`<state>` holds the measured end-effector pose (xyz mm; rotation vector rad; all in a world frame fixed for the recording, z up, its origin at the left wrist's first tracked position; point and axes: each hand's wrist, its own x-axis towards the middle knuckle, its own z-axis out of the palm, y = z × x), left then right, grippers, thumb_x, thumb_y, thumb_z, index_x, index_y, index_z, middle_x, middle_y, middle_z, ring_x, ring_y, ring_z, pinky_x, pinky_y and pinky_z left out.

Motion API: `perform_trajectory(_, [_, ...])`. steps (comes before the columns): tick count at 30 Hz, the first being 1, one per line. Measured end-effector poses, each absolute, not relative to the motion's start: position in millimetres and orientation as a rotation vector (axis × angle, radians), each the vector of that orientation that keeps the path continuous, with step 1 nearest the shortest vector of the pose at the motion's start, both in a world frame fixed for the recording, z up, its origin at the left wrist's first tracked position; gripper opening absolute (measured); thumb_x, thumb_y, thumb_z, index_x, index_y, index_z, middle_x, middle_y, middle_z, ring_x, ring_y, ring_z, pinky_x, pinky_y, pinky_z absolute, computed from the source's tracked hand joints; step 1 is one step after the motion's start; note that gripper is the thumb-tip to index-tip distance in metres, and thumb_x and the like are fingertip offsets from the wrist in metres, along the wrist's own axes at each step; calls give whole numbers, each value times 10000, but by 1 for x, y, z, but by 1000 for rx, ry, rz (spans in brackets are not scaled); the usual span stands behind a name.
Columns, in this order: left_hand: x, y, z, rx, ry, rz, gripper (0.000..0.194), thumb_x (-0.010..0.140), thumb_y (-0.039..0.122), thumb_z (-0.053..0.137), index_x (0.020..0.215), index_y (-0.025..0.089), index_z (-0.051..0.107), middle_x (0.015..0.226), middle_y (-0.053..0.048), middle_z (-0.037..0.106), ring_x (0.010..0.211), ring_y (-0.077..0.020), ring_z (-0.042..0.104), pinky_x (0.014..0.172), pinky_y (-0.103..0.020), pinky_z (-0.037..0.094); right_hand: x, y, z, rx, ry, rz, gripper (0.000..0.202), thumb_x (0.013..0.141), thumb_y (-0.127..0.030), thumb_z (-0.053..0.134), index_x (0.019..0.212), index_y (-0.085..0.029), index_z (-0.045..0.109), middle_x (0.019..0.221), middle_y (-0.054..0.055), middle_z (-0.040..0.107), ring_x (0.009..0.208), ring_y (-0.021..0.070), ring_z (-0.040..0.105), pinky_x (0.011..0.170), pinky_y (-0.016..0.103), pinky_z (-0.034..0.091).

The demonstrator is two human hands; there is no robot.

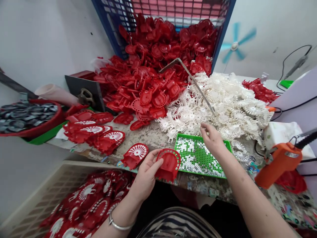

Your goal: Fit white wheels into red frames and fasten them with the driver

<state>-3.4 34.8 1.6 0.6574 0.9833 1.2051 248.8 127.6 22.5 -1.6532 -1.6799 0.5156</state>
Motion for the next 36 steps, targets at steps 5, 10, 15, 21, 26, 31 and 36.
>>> perform_trajectory(5, [-12, 34, -3, 590, 1003, 1198, 449, 740, 360, 777, 1123, 184, 622, 1022, -54, 745, 866, -175, 703, 791, -268, 546, 253, 188, 16, -1802, -1647, 300, 447, 873, -322, 522, 1248, -92, 603, 1217, 214, 629, 1168, 340, 581, 1067, 547, 413])
perform_trajectory(10, [-22, 33, -2, 526, 1043, 1135, 476, 679, 367, 822, 1078, 168, 656, 975, -67, 757, 825, -211, 719, 755, -299, 563, 261, 175, 8, -1803, -1709, 291, 364, 868, -292, 514, 1182, -172, 654, 996, 94, 714, 963, 253, 669, 931, 437, 524])
perform_trajectory(15, [-26, 34, -3, 454, 1089, 1088, 495, 616, 378, 857, 1025, 174, 667, 936, -59, 765, 791, -222, 726, 763, -325, 570, 306, 157, 19, -1848, -1574, 159, 345, 884, -273, 385, 1075, -177, 656, 979, 88, 690, 934, 226, 652, 866, 399, 540])
perform_trajectory(21, [-16, 31, -2, 471, 1067, 1066, 456, 623, 378, 852, 984, 165, 672, 921, -65, 765, 814, -233, 728, 730, -304, 562, 330, 218, 48, -2023, -1419, 3, 482, 818, -255, 603, 1276, -115, 551, 1318, 201, 522, 1296, 350, 440, 1083, 504, 368])
perform_trajectory(26, [-16, 28, -6, 427, 1100, 1105, 453, 593, 370, 865, 958, 181, 674, 827, -50, 768, 755, -233, 734, 733, -316, 558, 320, 248, 50, -2172, -1347, 98, 529, 841, -385, 710, 1280, -145, 536, 1336, 149, 506, 1252, 321, 474, 1056, 533, 391])
perform_trajectory(31, [-19, 28, -8, 428, 1102, 1108, 463, 586, 383, 863, 960, 179, 683, 850, -60, 772, 795, -235, 737, 763, -310, 550, 326, 239, 45, -2182, -1316, 242, 375, 952, -370, 604, 1257, -159, 546, 1131, 82, 606, 941, 190, 621, 827, 384, 553])
perform_trajectory(36, [-14, 27, -4, 435, 1102, 1080, 455, 604, 382, 854, 966, 170, 675, 852, -57, 769, 779, -218, 730, 736, -288, 541, 333, 217, 41, -2151, -1251, 265, 354, 956, -341, 604, 1245, -146, 545, 1054, 65, 619, 846, 161, 626, 757, 341, 562])
